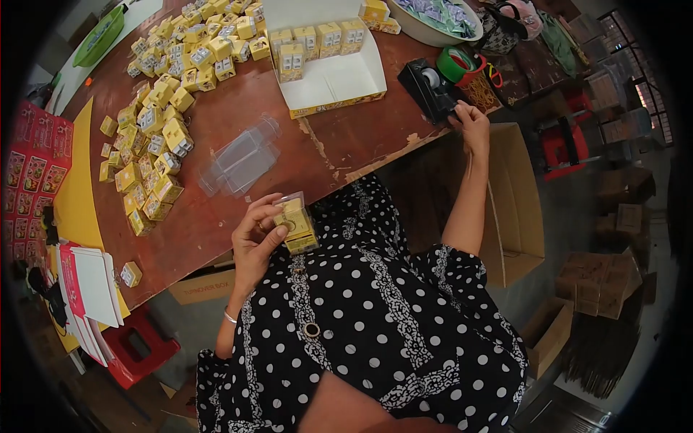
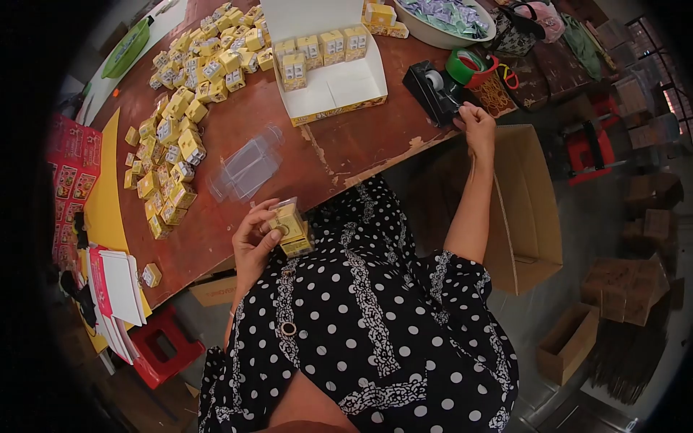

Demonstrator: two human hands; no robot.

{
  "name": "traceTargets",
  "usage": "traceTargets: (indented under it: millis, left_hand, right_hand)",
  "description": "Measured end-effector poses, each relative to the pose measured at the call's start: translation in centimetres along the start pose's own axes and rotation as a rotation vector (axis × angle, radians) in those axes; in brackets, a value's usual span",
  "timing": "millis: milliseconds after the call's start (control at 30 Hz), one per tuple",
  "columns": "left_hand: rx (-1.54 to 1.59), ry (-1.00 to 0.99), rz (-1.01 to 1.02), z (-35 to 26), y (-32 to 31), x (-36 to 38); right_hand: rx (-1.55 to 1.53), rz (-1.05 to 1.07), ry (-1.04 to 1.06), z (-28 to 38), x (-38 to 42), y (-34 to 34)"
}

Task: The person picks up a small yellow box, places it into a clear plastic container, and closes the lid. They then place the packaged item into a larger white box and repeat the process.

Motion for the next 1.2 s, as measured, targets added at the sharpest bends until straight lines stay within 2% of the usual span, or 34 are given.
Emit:
traceTargets:
  millis: [133, 367, 533, 600, 667, 700, 767, 800, 833, 867, 900, 967, 1200]
  left_hand:
    - [0.000, 0.011, -0.019, -0.1, 0.2, 0.1]
    - [0.030, 0.005, -0.001, 0.2, -0.3, -0.6]
    - [-0.017, -0.068, 0.015, -0.4, -0.5, -1.6]
    - [-0.033, -0.121, -0.009, -1.2, -1.1, -2.0]
    - [-0.092, -0.175, -0.029, -1.9, -1.6, -2.3]
    - [-0.144, -0.193, -0.044, -2.3, -1.9, -2.4]
    - [-0.267, -0.249, -0.058, -3.1, -2.9, -2.7]
    - [-0.270, -0.245, -0.061, -3.1, -2.8, -3.0]
    - [-0.416, -0.351, -0.042, -3.3, -3.0, -3.3]
    - [-0.559, -0.458, -0.023, -3.4, -3.3, -3.4]
    - [-0.556, -0.457, -0.022, -3.5, -3.7, -3.4]
    - [-0.768, -0.568, -0.021, -4.6, -4.4, -3.2]
    - [-0.692, -0.609, -0.013, -3.5, -3.9, -2.8]
  right_hand:
    - [-0.103, -0.043, 0.042, -0.9, 0.9, -0.1]
    - [-0.083, -0.027, 0.143, -1.7, 0.7, -0.3]
    - [0.066, -0.176, 0.230, -3.0, 0.7, -0.3]
    - [0.434, -0.372, 0.536, -1.3, 1.2, 0.1]
    - [0.115, -0.327, 0.475, 4.8, 5.0, -3.0]
    - [0.097, -0.295, 0.457, 7.6, 7.4, -4.8]
    - [-0.274, 0.169, 0.306, 11.9, 12.6, -9.3]
    - [-0.319, 0.306, 0.309, 13.1, 15.2, -11.5]
    - [-0.359, 0.441, 0.316, 14.1, 17.6, -13.4]
    - [-0.383, 0.526, 0.261, 14.9, 19.8, -15.0]
    - [-0.408, 0.611, 0.205, 15.3, 21.6, -16.3]
    - [-0.391, 0.676, 0.188, 15.5, 23.4, -18.0]
    - [-0.256, 0.694, 0.185, 14.9, 24.4, -19.9]
Point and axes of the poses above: each hand's wrist, its own x-axis away from the middle knuckle, its own y-axis out of the back of the hand, z = x × y, the point moved 3 cm from there along -x, towards the middle knuckle, and after that the axes turned 10 degrees about x, right-handed, at the moved point
